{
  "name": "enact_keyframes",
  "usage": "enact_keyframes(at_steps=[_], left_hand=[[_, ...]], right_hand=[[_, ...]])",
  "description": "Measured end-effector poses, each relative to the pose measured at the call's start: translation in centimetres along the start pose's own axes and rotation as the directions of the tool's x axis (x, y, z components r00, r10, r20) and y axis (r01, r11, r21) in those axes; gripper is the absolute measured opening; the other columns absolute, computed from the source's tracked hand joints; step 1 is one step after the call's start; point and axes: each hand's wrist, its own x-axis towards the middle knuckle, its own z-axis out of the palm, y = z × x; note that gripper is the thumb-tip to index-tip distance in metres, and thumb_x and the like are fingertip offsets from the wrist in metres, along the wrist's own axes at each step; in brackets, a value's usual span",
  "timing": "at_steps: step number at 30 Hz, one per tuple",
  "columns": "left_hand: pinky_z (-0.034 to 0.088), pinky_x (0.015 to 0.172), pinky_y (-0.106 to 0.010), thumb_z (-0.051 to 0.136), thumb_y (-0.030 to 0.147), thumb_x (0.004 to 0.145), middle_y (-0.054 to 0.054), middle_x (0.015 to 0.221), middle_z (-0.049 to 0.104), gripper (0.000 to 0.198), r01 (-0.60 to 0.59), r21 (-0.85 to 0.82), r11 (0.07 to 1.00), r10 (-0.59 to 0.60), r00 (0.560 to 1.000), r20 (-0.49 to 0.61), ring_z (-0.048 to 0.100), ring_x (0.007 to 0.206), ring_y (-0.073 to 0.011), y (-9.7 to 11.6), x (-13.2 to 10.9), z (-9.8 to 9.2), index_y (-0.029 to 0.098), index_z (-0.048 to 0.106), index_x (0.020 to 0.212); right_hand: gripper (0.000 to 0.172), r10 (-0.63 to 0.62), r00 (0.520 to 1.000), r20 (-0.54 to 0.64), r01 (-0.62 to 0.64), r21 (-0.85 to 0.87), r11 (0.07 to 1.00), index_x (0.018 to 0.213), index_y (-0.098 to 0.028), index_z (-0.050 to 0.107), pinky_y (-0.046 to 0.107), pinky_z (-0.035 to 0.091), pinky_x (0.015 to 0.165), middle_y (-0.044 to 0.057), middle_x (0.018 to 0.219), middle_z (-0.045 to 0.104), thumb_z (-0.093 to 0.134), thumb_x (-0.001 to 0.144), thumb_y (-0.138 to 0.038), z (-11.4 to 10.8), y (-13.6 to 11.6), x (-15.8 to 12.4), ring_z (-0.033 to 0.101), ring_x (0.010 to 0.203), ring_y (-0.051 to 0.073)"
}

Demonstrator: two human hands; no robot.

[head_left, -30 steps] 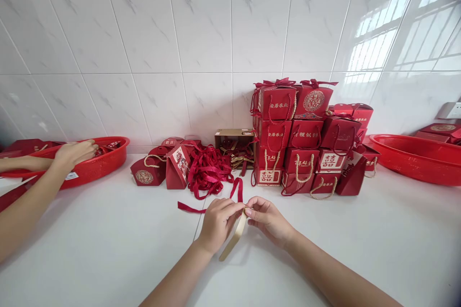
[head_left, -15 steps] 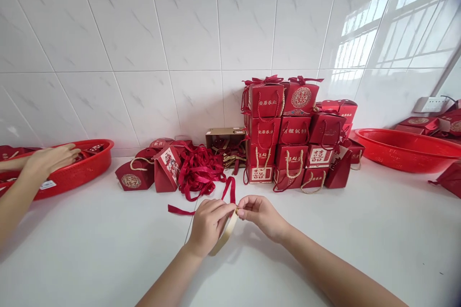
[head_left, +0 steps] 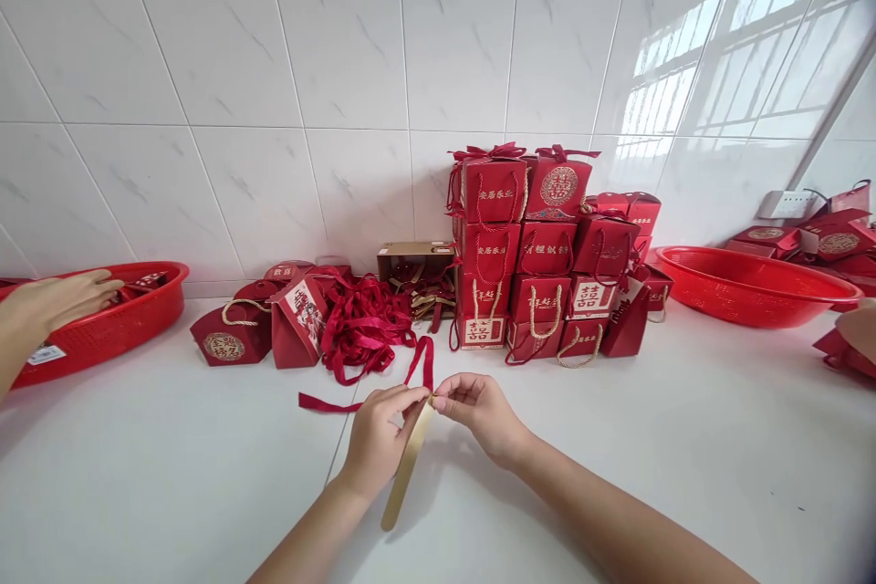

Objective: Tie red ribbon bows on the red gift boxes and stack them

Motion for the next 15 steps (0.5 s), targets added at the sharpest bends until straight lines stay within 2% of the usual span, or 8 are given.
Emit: enact_keyframes(at_steps=[6, 12, 15], left_hand=[[0.048, 0.061, -0.028, 0.059, 0.022, 0.082, -0.002, 0.073, 0.073, 0.017, 0.159, -0.047, 0.986, -0.155, 0.984, 0.084, 0.064, 0.064, -0.0175, 0.4, -0.2, 0.4, 0.022, 0.074, 0.088], [0.048, 0.066, -0.029, 0.056, 0.019, 0.084, -0.001, 0.076, 0.073, 0.017, 0.150, -0.026, 0.988, -0.146, 0.983, 0.112, 0.062, 0.065, -0.0162, 0.4, -0.1, 0.4, 0.022, 0.072, 0.088], [0.048, 0.066, -0.029, 0.054, 0.020, 0.085, -0.002, 0.076, 0.072, 0.017, 0.154, -0.016, 0.988, -0.151, 0.981, 0.124, 0.062, 0.065, -0.0162, 0.5, -0.4, 0.6, 0.022, 0.070, 0.085]], right_hand=[[0.033, 0.016, 1.000, -0.015, -0.016, 0.021, 1.000, 0.070, -0.017, 0.069, 0.029, 0.044, 0.072, 0.001, 0.070, 0.066, 0.086, 0.058, -0.042, -0.1, 0.8, 0.1, 0.057, 0.070, 0.014], [0.035, 0.111, 0.989, 0.097, -0.126, 0.161, 0.979, 0.085, -0.018, 0.073, 0.032, 0.043, 0.083, 0.005, 0.084, 0.069, 0.083, 0.064, -0.042, -0.5, 1.3, 0.2, 0.060, 0.080, 0.016], [0.034, 0.129, 0.984, 0.121, -0.146, 0.150, 0.978, 0.082, -0.016, 0.073, 0.035, 0.042, 0.085, 0.006, 0.083, 0.070, 0.083, 0.063, -0.044, -0.7, 2.0, 0.3, 0.061, 0.081, 0.018]])
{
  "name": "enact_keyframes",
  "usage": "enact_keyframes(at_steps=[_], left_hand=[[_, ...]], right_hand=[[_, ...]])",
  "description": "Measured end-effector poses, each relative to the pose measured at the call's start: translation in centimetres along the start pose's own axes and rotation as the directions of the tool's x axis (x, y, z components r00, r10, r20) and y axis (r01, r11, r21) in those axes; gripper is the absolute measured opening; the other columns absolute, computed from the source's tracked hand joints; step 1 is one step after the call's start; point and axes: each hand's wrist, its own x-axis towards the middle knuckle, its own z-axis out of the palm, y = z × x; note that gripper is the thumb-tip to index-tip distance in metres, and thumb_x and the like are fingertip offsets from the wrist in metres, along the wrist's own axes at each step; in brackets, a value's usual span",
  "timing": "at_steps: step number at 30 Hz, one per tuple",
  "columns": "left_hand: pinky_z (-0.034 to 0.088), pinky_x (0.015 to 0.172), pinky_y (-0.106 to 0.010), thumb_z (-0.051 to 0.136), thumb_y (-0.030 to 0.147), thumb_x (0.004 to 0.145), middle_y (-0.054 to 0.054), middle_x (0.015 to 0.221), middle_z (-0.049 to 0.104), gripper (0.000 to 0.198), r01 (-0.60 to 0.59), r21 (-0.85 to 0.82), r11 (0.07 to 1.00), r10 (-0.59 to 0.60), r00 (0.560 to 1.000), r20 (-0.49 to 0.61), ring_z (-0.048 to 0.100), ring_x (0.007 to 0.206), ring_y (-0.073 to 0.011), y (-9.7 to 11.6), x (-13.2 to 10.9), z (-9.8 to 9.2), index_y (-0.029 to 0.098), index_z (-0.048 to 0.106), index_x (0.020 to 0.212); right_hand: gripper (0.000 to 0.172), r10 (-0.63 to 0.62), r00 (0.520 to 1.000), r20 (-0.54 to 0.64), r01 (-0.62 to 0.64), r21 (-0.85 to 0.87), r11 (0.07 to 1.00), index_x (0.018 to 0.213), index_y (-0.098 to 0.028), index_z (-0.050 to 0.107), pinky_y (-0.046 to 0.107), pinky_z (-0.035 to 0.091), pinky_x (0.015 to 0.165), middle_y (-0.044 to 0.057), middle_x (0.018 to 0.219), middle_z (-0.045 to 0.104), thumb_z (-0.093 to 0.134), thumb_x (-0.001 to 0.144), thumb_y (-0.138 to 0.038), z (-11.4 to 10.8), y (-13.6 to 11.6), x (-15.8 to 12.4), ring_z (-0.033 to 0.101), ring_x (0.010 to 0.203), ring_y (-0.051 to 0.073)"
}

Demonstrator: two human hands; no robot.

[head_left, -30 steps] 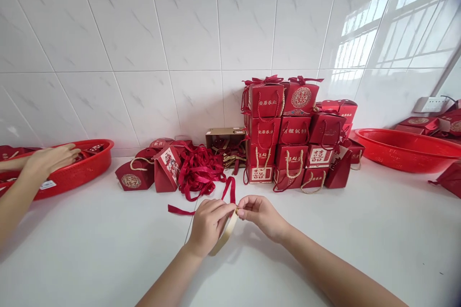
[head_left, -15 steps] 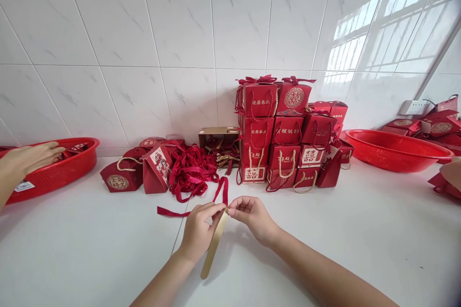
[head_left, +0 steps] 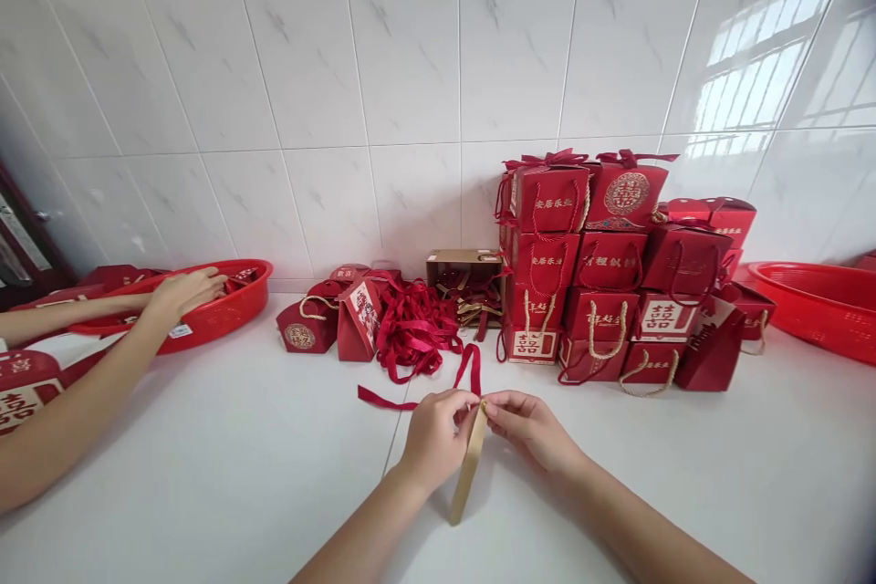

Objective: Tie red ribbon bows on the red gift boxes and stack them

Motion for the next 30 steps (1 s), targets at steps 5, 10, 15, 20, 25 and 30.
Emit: enact_keyframes(at_steps=[5, 10, 15, 20, 25, 30], left_hand=[[0.051, 0.066, -0.028, 0.057, 0.024, 0.083, 0.000, 0.077, 0.068, 0.010, -0.005, 0.041, 0.999, 0.007, 0.999, -0.054, 0.063, 0.069, -0.0158, -0.9, 0.2, -0.4, 0.022, 0.064, 0.090], [0.045, 0.098, -0.040, 0.060, 0.027, 0.080, -0.011, 0.113, 0.061, 0.033, 0.342, 0.134, 0.930, -0.214, 0.801, -0.559, 0.057, 0.110, -0.0241, -5.1, 4.6, -4.9, 0.018, 0.052, 0.111], [0.030, 0.101, -0.064, 0.071, 0.031, 0.070, -0.028, 0.140, 0.036, 0.082, 0.605, 0.062, 0.794, -0.356, 0.545, -0.759, 0.033, 0.133, -0.0445, -9.3, 10.2, -10.8, 0.012, 0.028, 0.137], [0.047, 0.088, -0.052, 0.072, 0.021, 0.065, -0.018, 0.108, 0.066, 0.054, 0.601, 0.017, 0.799, -0.424, 0.583, -0.693, 0.060, 0.106, -0.0385, -10.4, 12.3, -13.7, 0.016, 0.054, 0.116], [0.050, 0.089, -0.040, 0.063, 0.029, 0.077, -0.009, 0.102, 0.071, 0.029, 0.430, 0.004, 0.903, -0.319, 0.675, -0.665, 0.065, 0.097, -0.0271, -7.4, 11.8, -12.9, 0.019, 0.062, 0.104], [0.055, 0.073, -0.030, 0.068, 0.043, 0.074, -0.007, 0.100, 0.072, 0.037, 0.173, -0.167, 0.971, -0.229, 0.877, -0.423, 0.068, 0.089, -0.0235, -0.3, 9.0, -9.2, 0.019, 0.065, 0.102]], right_hand=[[0.032, -0.009, 0.998, -0.059, 0.010, 0.020, 1.000, 0.078, -0.019, 0.071, 0.032, 0.041, 0.079, 0.003, 0.077, 0.067, 0.085, 0.060, -0.042, -0.3, 0.7, 0.3, 0.058, 0.076, 0.016], [0.027, -0.013, 0.996, -0.089, 0.021, 0.092, 0.996, 0.076, -0.020, 0.069, 0.027, 0.038, 0.073, 0.001, 0.081, 0.065, 0.084, 0.063, -0.039, -0.8, 0.5, 0.6, 0.055, 0.076, 0.014], [0.027, -0.005, 0.999, -0.036, 0.010, 0.154, 0.988, 0.076, -0.020, 0.069, 0.025, 0.035, 0.065, -0.001, 0.073, 0.061, 0.086, 0.061, -0.034, -1.2, 0.6, 1.4, 0.049, 0.063, 0.009], [0.026, -0.025, 1.000, 0.005, 0.023, 0.180, 0.983, 0.076, -0.020, 0.070, 0.023, 0.031, 0.059, -0.003, 0.066, 0.058, 0.087, 0.059, -0.031, -1.3, 0.9, 1.9, 0.044, 0.057, 0.007], [0.028, -0.057, 0.998, 0.009, 0.056, 0.108, 0.993, 0.076, -0.020, 0.071, 0.023, 0.031, 0.057, -0.004, 0.063, 0.055, 0.086, 0.059, -0.036, -1.4, 0.5, 2.0, 0.043, 0.055, 0.007], [0.027, -0.303, 0.953, 0.003, 0.298, -0.175, 0.938, 0.078, -0.022, 0.071, 0.034, 0.043, 0.077, 0.004, 0.078, 0.063, 0.078, 0.069, -0.046, -0.4, -2.5, 0.0, 0.056, 0.076, 0.017]])
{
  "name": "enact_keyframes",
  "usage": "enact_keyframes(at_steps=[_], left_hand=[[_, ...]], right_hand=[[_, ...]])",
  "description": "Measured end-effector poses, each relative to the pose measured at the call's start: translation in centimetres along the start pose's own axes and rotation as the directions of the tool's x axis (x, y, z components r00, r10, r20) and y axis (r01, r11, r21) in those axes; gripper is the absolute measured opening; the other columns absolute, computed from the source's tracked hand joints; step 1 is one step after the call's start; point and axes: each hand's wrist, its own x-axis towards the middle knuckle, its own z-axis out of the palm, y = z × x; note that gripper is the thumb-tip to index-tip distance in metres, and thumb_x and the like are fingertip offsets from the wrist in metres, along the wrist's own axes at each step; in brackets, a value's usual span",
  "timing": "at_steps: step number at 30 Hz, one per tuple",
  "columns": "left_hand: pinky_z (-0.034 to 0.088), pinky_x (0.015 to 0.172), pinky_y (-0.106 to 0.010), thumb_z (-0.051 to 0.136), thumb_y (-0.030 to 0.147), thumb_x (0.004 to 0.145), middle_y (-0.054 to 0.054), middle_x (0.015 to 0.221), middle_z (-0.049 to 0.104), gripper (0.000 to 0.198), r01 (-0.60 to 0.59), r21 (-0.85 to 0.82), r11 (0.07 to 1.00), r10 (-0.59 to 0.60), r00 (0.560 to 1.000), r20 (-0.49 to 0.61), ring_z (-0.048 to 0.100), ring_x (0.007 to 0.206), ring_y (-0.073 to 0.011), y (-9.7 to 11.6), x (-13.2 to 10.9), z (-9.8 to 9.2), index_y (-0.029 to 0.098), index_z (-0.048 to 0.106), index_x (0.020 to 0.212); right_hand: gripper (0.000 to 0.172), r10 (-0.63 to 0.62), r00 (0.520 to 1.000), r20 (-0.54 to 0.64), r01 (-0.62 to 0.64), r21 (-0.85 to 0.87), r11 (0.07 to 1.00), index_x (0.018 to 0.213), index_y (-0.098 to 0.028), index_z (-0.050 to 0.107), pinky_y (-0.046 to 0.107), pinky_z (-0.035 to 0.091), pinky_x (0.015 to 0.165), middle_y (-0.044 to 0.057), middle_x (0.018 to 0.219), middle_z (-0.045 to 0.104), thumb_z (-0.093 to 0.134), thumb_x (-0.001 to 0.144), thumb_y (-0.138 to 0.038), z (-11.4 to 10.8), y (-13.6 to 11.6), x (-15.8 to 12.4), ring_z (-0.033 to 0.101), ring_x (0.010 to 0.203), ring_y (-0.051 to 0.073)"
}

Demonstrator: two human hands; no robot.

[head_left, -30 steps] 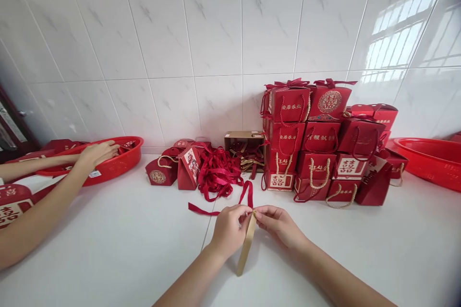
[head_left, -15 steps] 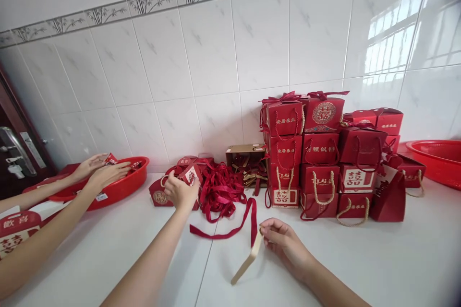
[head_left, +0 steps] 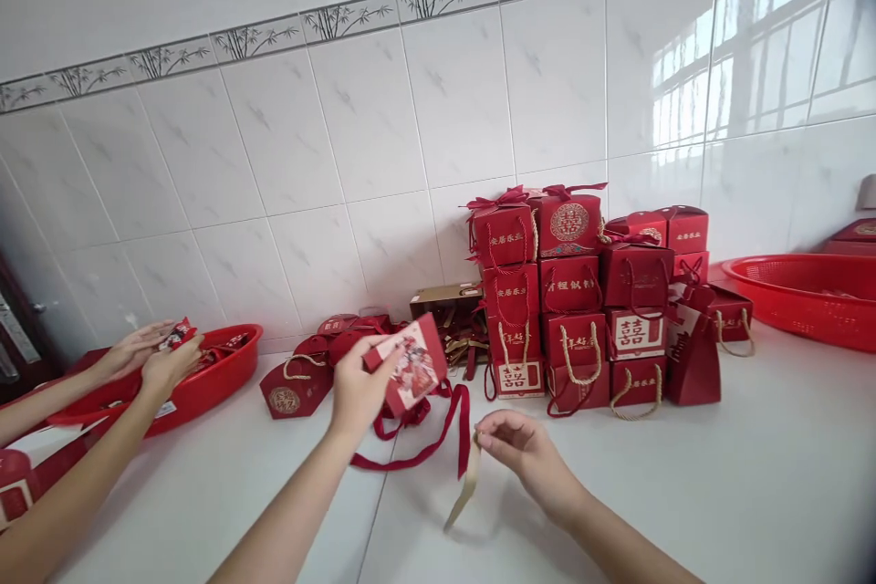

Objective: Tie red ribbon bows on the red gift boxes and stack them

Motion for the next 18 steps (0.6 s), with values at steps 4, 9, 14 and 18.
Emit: enact_keyframes(at_steps=[4, 9, 14, 18], left_hand=[[0.053, 0.077, -0.030, 0.071, 0.038, 0.074, -0.009, 0.106, 0.070, 0.032, 0.116, -0.317, 0.941, -0.029, 0.964, 0.265, 0.066, 0.093, -0.0233, 2.6, -5.9, 2.6, 0.018, 0.064, 0.098], [0.050, 0.071, -0.027, 0.067, 0.036, 0.080, -0.003, 0.085, 0.069, 0.024, 0.242, -0.396, 0.886, -0.061, 0.906, 0.418, 0.064, 0.079, -0.0183, 2.0, -11.1, 5.3, 0.020, 0.056, 0.093], [0.048, 0.079, -0.030, 0.061, 0.039, 0.085, -0.003, 0.091, 0.068, 0.023, 0.240, -0.412, 0.879, -0.030, 0.890, 0.454, 0.063, 0.084, -0.0185, 1.6, -11.9, 5.5, 0.022, 0.051, 0.098], [0.047, 0.079, -0.030, 0.059, 0.040, 0.088, -0.002, 0.089, 0.069, 0.022, 0.316, -0.472, 0.823, -0.009, 0.838, 0.546, 0.063, 0.084, -0.0184, 1.7, -11.7, 4.8, 0.022, 0.049, 0.097]], right_hand=[[0.017, -0.338, 0.934, -0.113, 0.282, -0.345, 0.895, 0.080, -0.028, 0.074, 0.049, 0.030, 0.106, 0.010, 0.123, 0.055, 0.070, 0.077, -0.044, 0.2, -3.0, -1.6, 0.045, 0.123, 0.030], [0.014, -0.425, 0.898, -0.112, 0.317, -0.506, 0.802, 0.081, -0.029, 0.075, 0.058, 0.025, 0.110, 0.006, 0.148, 0.034, 0.067, 0.081, -0.041, -0.4, -3.0, -2.4, 0.029, 0.138, 0.035], [0.012, -0.456, 0.887, -0.068, 0.329, -0.599, 0.730, 0.085, -0.029, 0.075, 0.059, 0.034, 0.105, 0.009, 0.142, 0.043, 0.065, 0.084, -0.036, -0.8, -2.1, -2.3, 0.039, 0.132, 0.034], [0.010, -0.534, 0.845, 0.004, 0.387, -0.693, 0.608, 0.086, -0.031, 0.073, 0.056, 0.039, 0.102, 0.008, 0.140, 0.045, 0.064, 0.085, -0.030, -0.5, -2.2, -2.7, 0.044, 0.128, 0.032]])
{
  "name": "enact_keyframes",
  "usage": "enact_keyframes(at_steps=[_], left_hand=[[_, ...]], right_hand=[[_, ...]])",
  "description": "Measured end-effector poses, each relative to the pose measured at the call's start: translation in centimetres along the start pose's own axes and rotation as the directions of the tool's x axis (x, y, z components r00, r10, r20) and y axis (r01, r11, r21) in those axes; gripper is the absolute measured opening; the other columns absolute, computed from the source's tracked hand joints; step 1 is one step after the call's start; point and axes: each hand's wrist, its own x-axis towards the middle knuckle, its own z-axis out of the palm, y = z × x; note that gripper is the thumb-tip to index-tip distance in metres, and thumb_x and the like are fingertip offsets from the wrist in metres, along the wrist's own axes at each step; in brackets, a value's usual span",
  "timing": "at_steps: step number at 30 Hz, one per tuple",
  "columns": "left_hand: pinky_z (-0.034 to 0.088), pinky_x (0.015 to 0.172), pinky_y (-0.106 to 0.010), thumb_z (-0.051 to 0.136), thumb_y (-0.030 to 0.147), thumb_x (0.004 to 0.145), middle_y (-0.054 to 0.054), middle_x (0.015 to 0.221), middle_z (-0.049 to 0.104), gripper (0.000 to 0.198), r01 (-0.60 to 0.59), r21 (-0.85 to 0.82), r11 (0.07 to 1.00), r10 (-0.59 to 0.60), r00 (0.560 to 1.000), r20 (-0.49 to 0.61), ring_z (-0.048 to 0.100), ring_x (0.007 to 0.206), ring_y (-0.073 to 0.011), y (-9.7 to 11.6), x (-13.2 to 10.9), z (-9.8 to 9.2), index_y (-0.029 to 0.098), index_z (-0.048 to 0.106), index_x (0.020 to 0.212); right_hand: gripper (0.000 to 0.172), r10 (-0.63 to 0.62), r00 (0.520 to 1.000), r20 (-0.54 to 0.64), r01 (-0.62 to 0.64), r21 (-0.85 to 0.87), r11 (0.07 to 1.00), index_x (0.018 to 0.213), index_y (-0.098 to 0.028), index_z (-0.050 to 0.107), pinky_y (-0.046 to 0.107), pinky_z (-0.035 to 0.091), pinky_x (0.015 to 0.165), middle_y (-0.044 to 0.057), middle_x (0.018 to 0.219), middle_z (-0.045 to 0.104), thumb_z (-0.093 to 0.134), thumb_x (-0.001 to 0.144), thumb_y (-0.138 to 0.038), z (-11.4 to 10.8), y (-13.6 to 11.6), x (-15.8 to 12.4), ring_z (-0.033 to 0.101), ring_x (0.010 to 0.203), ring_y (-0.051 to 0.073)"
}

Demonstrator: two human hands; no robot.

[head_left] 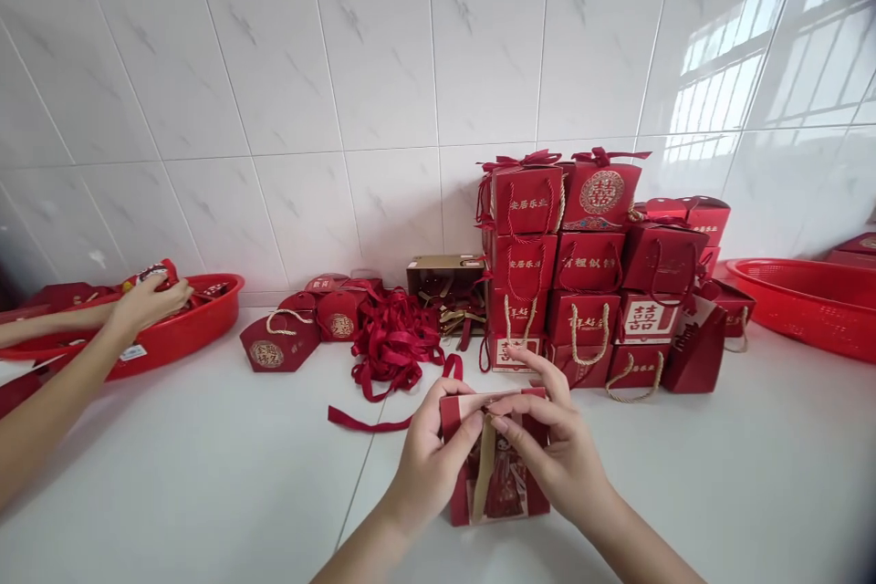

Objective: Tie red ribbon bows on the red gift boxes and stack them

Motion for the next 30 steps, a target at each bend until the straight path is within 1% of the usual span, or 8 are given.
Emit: enact_keyframes(at_steps=[7, 13, 15, 18, 20, 23, 26, 30], left_hand=[[0.045, 0.067, -0.025, 0.059, 0.043, 0.087, 0.002, 0.075, 0.063, 0.024, 0.046, -0.042, 0.998, -0.046, 0.999, 0.008, 0.056, 0.069, -0.0130, 0.0, -0.6, 0.0, 0.022, 0.050, 0.095], [0.043, 0.065, -0.023, 0.058, 0.042, 0.088, 0.002, 0.075, 0.060, 0.024, 0.006, -0.018, 1.000, -0.006, 1.000, 0.005, 0.053, 0.067, -0.0113, -0.1, -1.0, 0.2, 0.021, 0.049, 0.095], [0.043, 0.064, -0.023, 0.057, 0.041, 0.088, 0.002, 0.073, 0.059, 0.023, -0.015, 0.013, 1.000, 0.015, 1.000, 0.002, 0.052, 0.065, -0.0113, -0.2, -1.2, 0.2, 0.021, 0.049, 0.094], [0.044, 0.064, -0.024, 0.056, 0.041, 0.089, 0.001, 0.073, 0.059, 0.022, -0.064, 0.082, 0.995, 0.066, 0.998, -0.014, 0.053, 0.065, -0.0117, -0.3, -1.4, 0.1, 0.020, 0.049, 0.094], [0.044, 0.063, -0.024, 0.058, 0.040, 0.088, 0.001, 0.073, 0.061, 0.023, -0.080, 0.089, 0.993, 0.079, 0.997, 0.018, 0.055, 0.064, -0.0121, -0.2, -1.5, 0.2, 0.021, 0.048, 0.095], [0.046, 0.061, -0.025, 0.072, 0.036, 0.076, 0.001, 0.075, 0.063, 0.038, -0.061, 0.097, 0.993, 0.053, 0.995, 0.083, 0.059, 0.065, -0.0137, -0.1, -1.6, 0.3, 0.022, 0.044, 0.098], [0.050, 0.073, -0.030, 0.075, 0.029, 0.073, -0.002, 0.093, 0.065, 0.048, -0.078, 0.197, 0.977, 0.073, 0.997, 0.033, 0.065, 0.081, -0.0179, -0.5, -1.4, 0.3, 0.024, 0.041, 0.106], [0.046, 0.091, -0.037, 0.075, 0.028, 0.071, -0.005, 0.108, 0.060, 0.052, -0.136, 0.366, 0.921, 0.205, 0.966, -0.158, 0.060, 0.100, -0.0206, -1.3, -0.7, 0.2, 0.025, 0.042, 0.111]], right_hand=[[0.013, -0.109, 0.994, 0.019, 0.110, -0.104, 0.988, 0.090, -0.031, 0.070, 0.051, 0.041, 0.099, 0.006, 0.133, 0.049, 0.062, 0.086, -0.022, -0.3, -0.7, -0.3, 0.045, 0.125, 0.029], [0.018, -0.191, 0.981, -0.029, 0.187, -0.106, 0.977, 0.093, -0.030, 0.067, 0.044, 0.044, 0.094, 0.006, 0.126, 0.053, 0.060, 0.086, -0.015, -0.2, -0.8, -0.4, 0.048, 0.122, 0.027], [0.027, -0.140, 0.987, -0.072, 0.137, -0.042, 0.990, 0.107, -0.031, 0.060, 0.042, 0.047, 0.092, 0.008, 0.126, 0.054, 0.061, 0.085, -0.016, 0.1, -0.9, -0.5, 0.050, 0.121, 0.026], [0.051, 0.062, 0.992, -0.113, -0.048, 0.121, 0.991, 0.127, -0.029, 0.043, 0.040, 0.052, 0.087, 0.010, 0.122, 0.057, 0.065, 0.082, -0.022, 0.4, -1.1, -0.5, 0.060, 0.108, 0.023], [0.043, 0.215, 0.976, -0.016, -0.206, 0.227, 0.952, 0.118, -0.024, 0.046, 0.032, 0.056, 0.069, 0.007, 0.099, 0.065, 0.067, 0.081, -0.028, 0.5, -1.2, -0.5, 0.065, 0.082, 0.019], [0.022, 0.314, 0.945, 0.093, -0.327, 0.258, 0.909, 0.081, -0.021, 0.049, 0.022, 0.046, 0.045, -0.003, 0.061, 0.056, 0.068, 0.079, -0.033, 0.2, -1.4, -0.5, 0.054, 0.050, 0.011], [0.024, 0.219, 0.975, -0.029, -0.209, 0.210, 0.955, 0.070, -0.021, 0.047, 0.020, 0.042, 0.040, -0.004, 0.057, 0.054, 0.069, 0.076, -0.030, -0.1, -1.7, -0.4, 0.051, 0.045, 0.010], [0.018, 0.045, 0.985, -0.168, -0.027, 0.110, 0.994, 0.073, -0.022, 0.050, 0.020, 0.042, 0.040, -0.004, 0.059, 0.056, 0.067, 0.076, -0.022, -0.6, -1.9, 0.0, 0.053, 0.046, 0.010]])
